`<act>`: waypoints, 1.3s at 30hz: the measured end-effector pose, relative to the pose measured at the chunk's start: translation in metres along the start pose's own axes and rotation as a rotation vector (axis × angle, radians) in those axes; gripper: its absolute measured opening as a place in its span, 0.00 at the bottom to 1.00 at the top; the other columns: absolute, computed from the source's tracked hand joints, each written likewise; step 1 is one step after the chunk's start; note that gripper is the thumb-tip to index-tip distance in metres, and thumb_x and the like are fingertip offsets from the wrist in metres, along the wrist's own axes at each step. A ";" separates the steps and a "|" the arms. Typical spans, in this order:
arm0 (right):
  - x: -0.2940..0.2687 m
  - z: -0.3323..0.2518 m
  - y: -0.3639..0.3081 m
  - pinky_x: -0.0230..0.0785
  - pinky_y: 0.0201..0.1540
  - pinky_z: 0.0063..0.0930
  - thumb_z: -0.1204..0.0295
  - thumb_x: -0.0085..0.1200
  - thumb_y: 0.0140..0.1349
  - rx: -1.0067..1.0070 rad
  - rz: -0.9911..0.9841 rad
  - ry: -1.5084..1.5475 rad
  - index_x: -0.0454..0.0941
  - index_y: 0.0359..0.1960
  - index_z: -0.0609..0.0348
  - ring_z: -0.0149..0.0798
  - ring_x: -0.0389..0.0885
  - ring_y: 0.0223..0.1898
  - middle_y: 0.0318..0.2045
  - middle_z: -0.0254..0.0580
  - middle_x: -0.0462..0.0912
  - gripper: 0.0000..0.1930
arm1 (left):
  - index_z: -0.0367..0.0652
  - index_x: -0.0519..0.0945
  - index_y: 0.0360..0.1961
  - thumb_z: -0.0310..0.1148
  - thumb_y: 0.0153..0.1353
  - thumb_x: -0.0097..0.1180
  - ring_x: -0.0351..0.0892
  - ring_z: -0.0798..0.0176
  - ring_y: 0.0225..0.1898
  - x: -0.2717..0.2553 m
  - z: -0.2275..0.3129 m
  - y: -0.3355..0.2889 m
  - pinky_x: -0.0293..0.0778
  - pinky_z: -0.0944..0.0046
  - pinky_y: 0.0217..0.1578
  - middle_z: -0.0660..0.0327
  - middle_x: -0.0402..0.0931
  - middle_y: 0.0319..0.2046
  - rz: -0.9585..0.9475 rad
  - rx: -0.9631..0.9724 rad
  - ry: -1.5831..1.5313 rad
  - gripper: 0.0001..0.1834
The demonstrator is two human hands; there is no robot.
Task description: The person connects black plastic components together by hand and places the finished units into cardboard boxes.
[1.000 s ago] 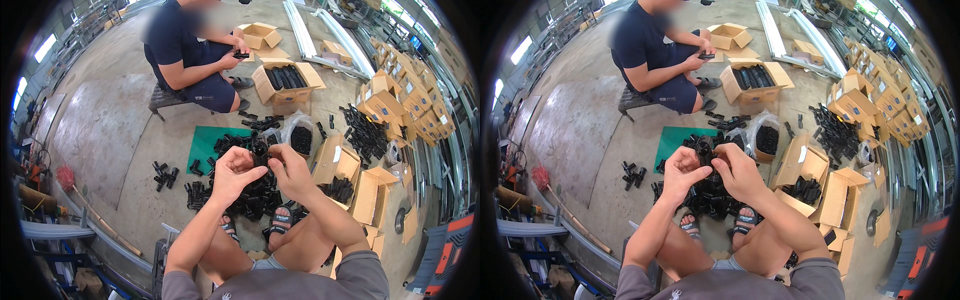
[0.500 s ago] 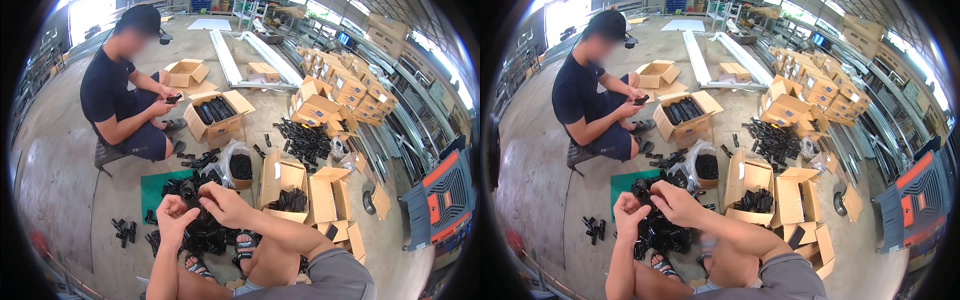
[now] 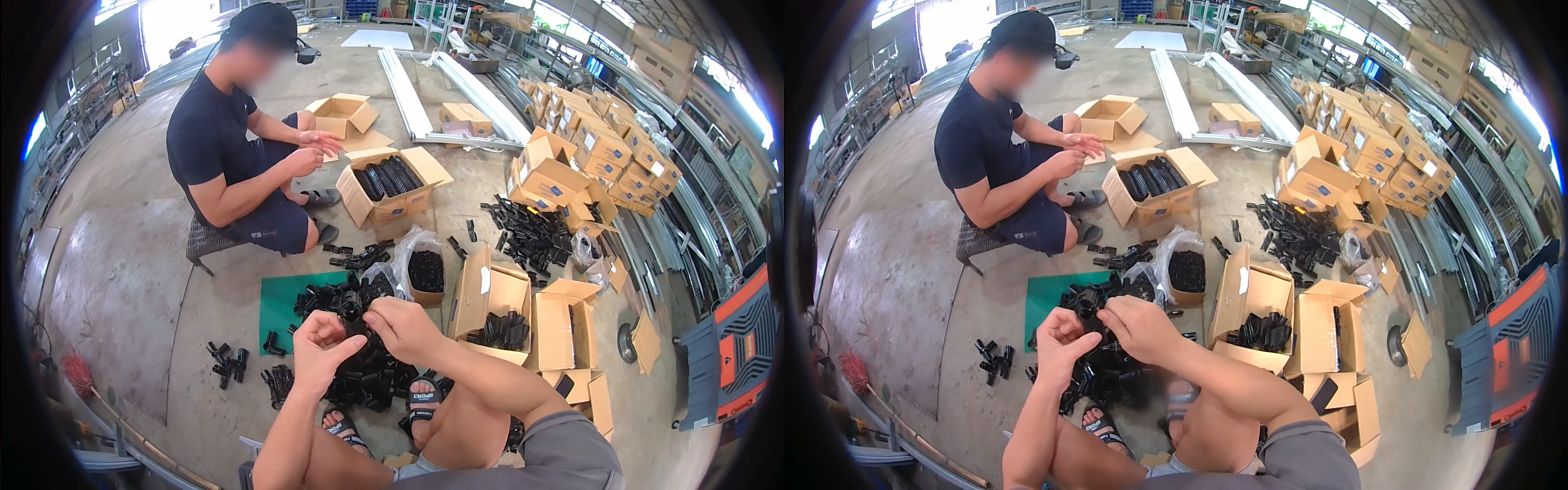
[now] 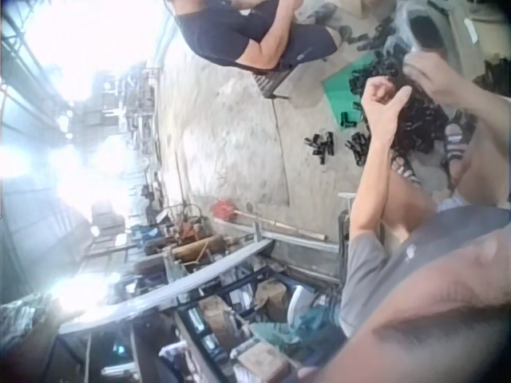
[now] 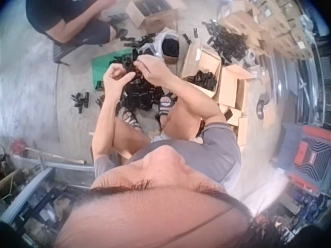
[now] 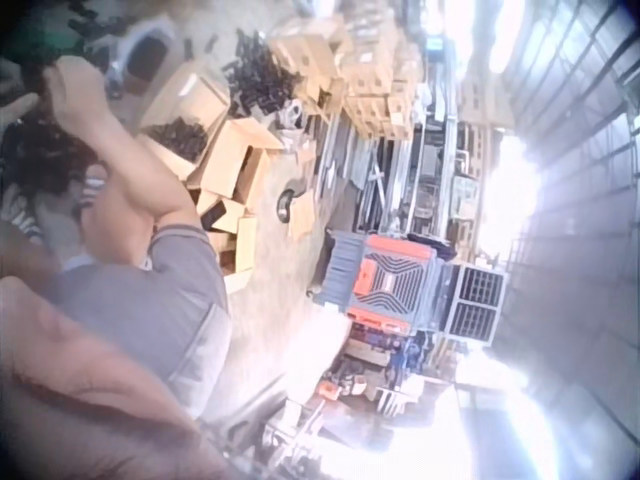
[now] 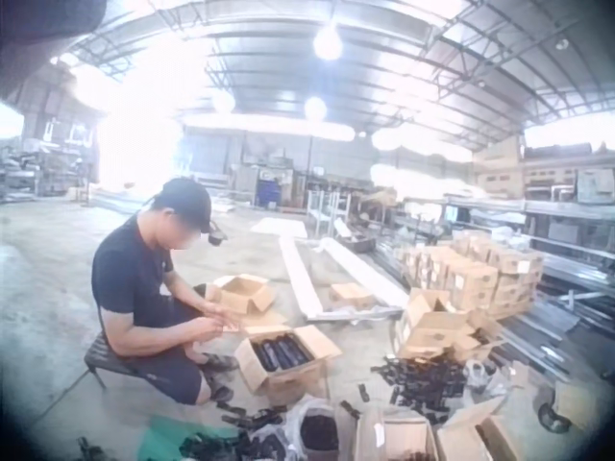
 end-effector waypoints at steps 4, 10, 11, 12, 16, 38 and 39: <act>-0.013 0.009 0.000 0.73 0.39 0.36 0.67 0.51 0.72 0.255 0.062 0.205 0.77 0.41 0.64 0.52 0.82 0.35 0.33 0.52 0.80 0.11 | 0.45 0.73 0.35 0.19 0.51 0.74 0.73 0.80 0.32 0.004 -0.001 -0.003 0.72 0.76 0.34 0.71 0.76 0.31 -0.025 -0.013 -0.006 0.19; -0.008 0.024 -0.010 0.73 0.41 0.37 0.63 0.55 0.69 0.145 -0.162 0.287 0.80 0.41 0.63 0.47 0.83 0.36 0.34 0.48 0.83 0.13 | 0.39 0.74 0.37 0.18 0.52 0.72 0.77 0.77 0.37 0.039 -0.027 -0.005 0.76 0.73 0.37 0.67 0.78 0.35 -0.242 -0.112 0.278 0.18; -0.004 0.035 -0.015 0.73 0.40 0.39 0.63 0.56 0.69 0.134 -0.206 0.194 0.80 0.38 0.63 0.50 0.82 0.35 0.33 0.50 0.82 0.13 | 0.39 0.74 0.38 0.18 0.52 0.72 0.77 0.76 0.37 0.045 -0.033 -0.005 0.76 0.73 0.38 0.67 0.78 0.36 -0.286 -0.127 0.327 0.18; 0.004 0.045 -0.025 0.73 0.39 0.41 0.62 0.56 0.69 0.137 -0.257 0.109 0.79 0.35 0.63 0.53 0.81 0.34 0.32 0.51 0.81 0.14 | 0.38 0.74 0.38 0.18 0.52 0.71 0.77 0.76 0.37 0.048 -0.044 -0.008 0.76 0.73 0.38 0.66 0.79 0.36 -0.331 -0.154 0.371 0.18; -0.001 0.086 -0.070 0.72 0.38 0.46 0.59 0.56 0.68 0.188 -0.237 -0.062 0.79 0.30 0.64 0.58 0.80 0.35 0.29 0.53 0.80 0.18 | 0.36 0.75 0.55 0.21 0.55 0.70 0.80 0.59 0.57 0.042 -0.047 -0.018 0.77 0.59 0.58 0.49 0.81 0.52 -0.378 -0.220 0.571 0.26; -0.106 0.331 -0.362 0.77 0.55 0.48 0.57 0.65 0.58 1.599 -0.036 -0.819 0.81 0.44 0.59 0.53 0.84 0.53 0.48 0.55 0.85 0.20 | 0.39 0.75 0.60 0.28 0.63 0.64 0.79 0.56 0.58 0.024 -0.067 0.004 0.75 0.58 0.59 0.49 0.80 0.55 -0.478 -0.380 0.579 0.25; -0.106 0.338 -0.370 0.77 0.55 0.48 0.58 0.64 0.58 1.605 -0.012 -0.833 0.81 0.45 0.58 0.53 0.84 0.53 0.49 0.54 0.85 0.19 | 0.40 0.75 0.61 0.30 0.63 0.65 0.79 0.54 0.59 0.024 -0.067 0.004 0.75 0.57 0.60 0.49 0.80 0.55 -0.481 -0.381 0.585 0.25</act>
Point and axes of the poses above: each hand's wrist, its own y-axis towards the middle knuckle, its own x-axis out of the palm, z = x × y, the point moved 8 cm from there along y, towards the middle knuckle
